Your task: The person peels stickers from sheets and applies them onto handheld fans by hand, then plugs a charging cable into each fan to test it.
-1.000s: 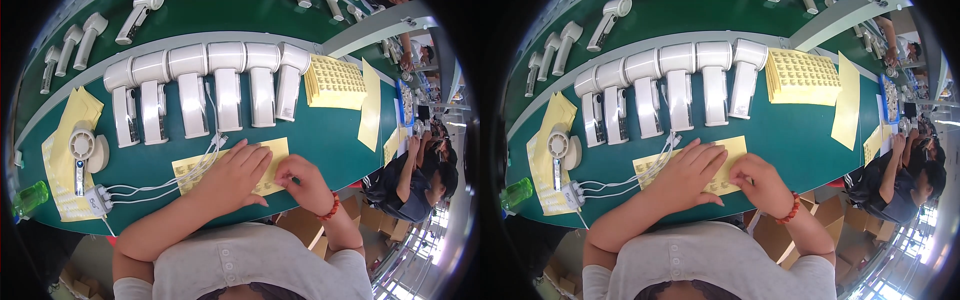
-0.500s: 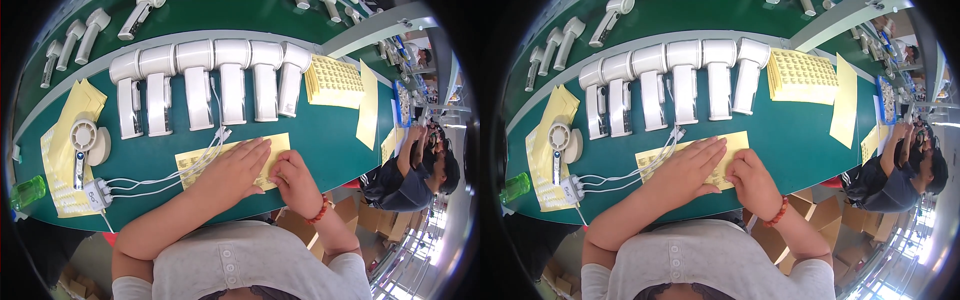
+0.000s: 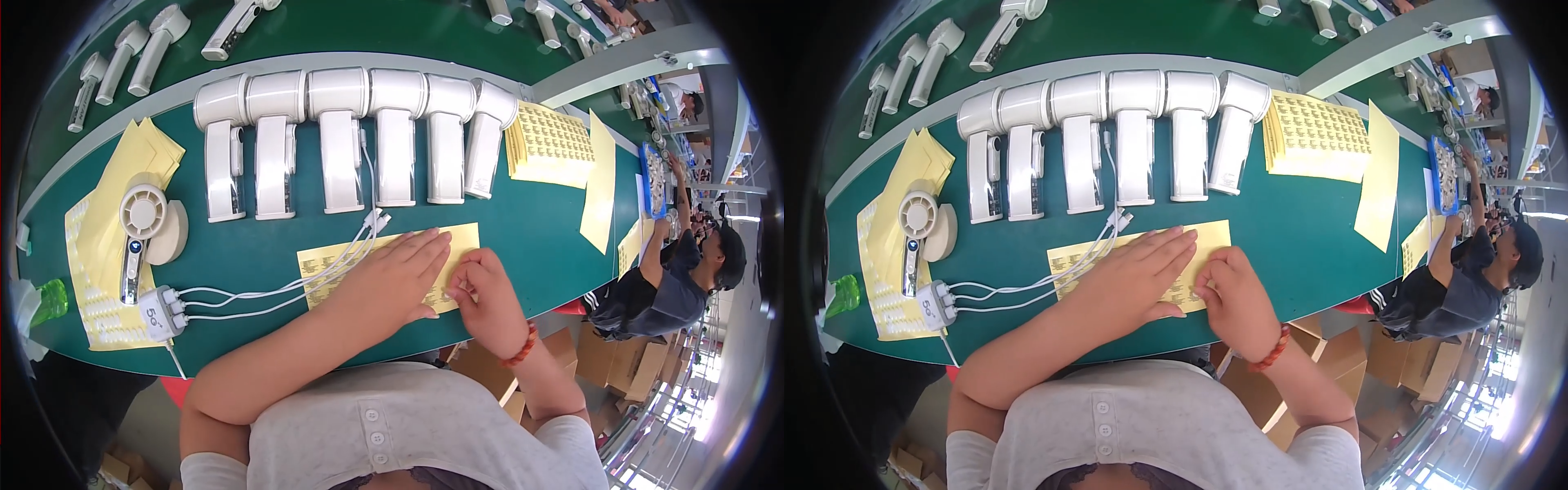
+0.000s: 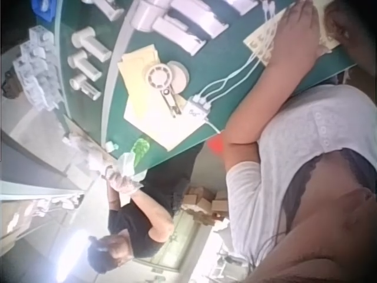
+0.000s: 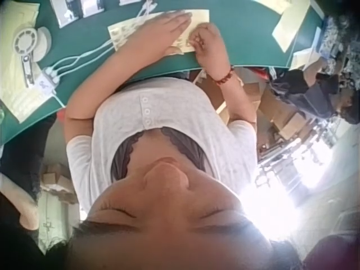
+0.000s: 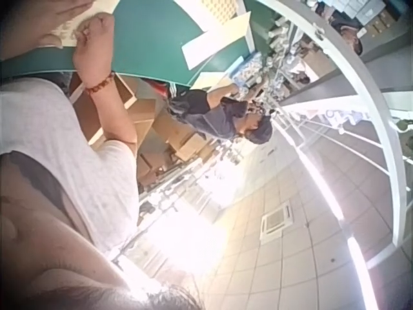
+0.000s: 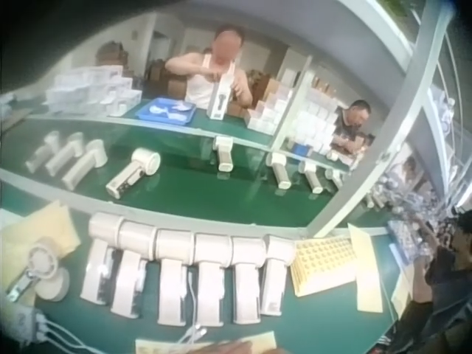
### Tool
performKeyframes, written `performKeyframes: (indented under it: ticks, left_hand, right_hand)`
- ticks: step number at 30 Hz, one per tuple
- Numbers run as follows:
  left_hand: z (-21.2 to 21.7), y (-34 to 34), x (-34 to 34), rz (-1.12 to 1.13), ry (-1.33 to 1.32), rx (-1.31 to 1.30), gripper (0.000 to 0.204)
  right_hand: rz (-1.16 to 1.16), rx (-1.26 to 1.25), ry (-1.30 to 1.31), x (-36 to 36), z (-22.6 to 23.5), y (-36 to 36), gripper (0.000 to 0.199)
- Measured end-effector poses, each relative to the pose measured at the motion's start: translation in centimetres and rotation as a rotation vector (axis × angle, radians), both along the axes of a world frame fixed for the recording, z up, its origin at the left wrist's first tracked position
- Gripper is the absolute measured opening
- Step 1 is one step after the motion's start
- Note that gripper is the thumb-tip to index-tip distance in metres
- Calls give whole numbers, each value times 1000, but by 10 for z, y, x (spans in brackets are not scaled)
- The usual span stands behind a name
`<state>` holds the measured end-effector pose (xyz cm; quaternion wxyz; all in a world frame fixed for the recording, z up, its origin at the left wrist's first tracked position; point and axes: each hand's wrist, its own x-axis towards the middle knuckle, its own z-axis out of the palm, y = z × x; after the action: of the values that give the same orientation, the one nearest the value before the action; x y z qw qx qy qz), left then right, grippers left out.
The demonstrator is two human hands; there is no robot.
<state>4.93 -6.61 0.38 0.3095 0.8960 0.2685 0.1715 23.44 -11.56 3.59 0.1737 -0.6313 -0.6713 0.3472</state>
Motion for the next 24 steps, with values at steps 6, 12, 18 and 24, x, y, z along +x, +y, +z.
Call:
performKeyframes:
  ticks: [6, 12, 18, 24]
  left_hand:
    - [-1, -1, 0, 15, -13, 8, 73]
    - [13, 5, -6, 37, -35, -62, 67]
    - [15, -1, -7, 84, 50, 66, 62]
    - [23, -2, -8, 113, 128, -69, 65]
  right_hand:
    - [-25, 103, -32, -3, -6, -9, 15]
    - [92, -239, 284, 24, 14, 5, 12]
    - [-3, -205, 185, 15, 10, 2, 11]
    - [-29, -58, -20, 0, 2, -9, 13]
